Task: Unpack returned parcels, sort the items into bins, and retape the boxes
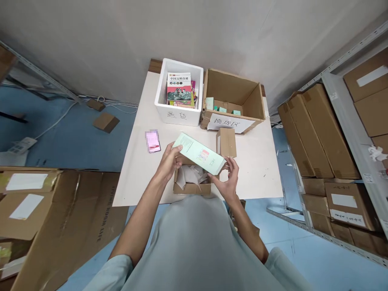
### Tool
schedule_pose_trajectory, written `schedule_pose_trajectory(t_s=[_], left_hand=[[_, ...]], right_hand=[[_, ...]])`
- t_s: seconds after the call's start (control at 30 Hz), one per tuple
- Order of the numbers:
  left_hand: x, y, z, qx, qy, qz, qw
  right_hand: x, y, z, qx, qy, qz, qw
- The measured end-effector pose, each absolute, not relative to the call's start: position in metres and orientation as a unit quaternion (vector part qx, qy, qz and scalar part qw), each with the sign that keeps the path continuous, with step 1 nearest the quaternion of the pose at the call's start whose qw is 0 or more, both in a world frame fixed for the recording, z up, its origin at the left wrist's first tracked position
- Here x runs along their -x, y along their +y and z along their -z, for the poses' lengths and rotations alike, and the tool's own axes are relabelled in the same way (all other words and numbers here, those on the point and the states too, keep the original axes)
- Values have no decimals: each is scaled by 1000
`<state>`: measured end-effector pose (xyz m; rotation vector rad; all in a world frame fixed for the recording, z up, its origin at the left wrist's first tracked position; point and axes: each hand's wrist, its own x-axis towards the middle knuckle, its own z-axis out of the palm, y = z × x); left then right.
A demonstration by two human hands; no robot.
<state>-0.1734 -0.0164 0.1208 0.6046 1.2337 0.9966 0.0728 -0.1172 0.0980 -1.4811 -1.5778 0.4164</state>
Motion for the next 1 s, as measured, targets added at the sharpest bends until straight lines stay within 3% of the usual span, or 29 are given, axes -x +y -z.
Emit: schedule_pose_trajectory(t_s=[0.2,0.37,0.5,0.6,0.7,0.83,1.0], left_hand=[[160,-45,-95,-242,486,-311,780],[155,-62,-83,-254,499,-250,790],[178,-73,-77,-378,568,-226,695],[202,-80,-67,-502,669,-228,499],[214,-84,-48,-559,740,-108,358],[209,-89,-21,-558,747,12,360],[208,-85,-1,-499,756,-38,422]], right_hand=[[-71,-115,-140,579,-691,-103,420],[-68,-107,-154,553,-722,-168,380],[-69,-109,-152,582,-689,-194,386],[-70,-112,-148,605,-665,-203,388],[-72,-113,-144,613,-665,-203,375],[-75,-113,-139,626,-670,-188,353],[-80,-117,-134,645,-658,-180,345]])
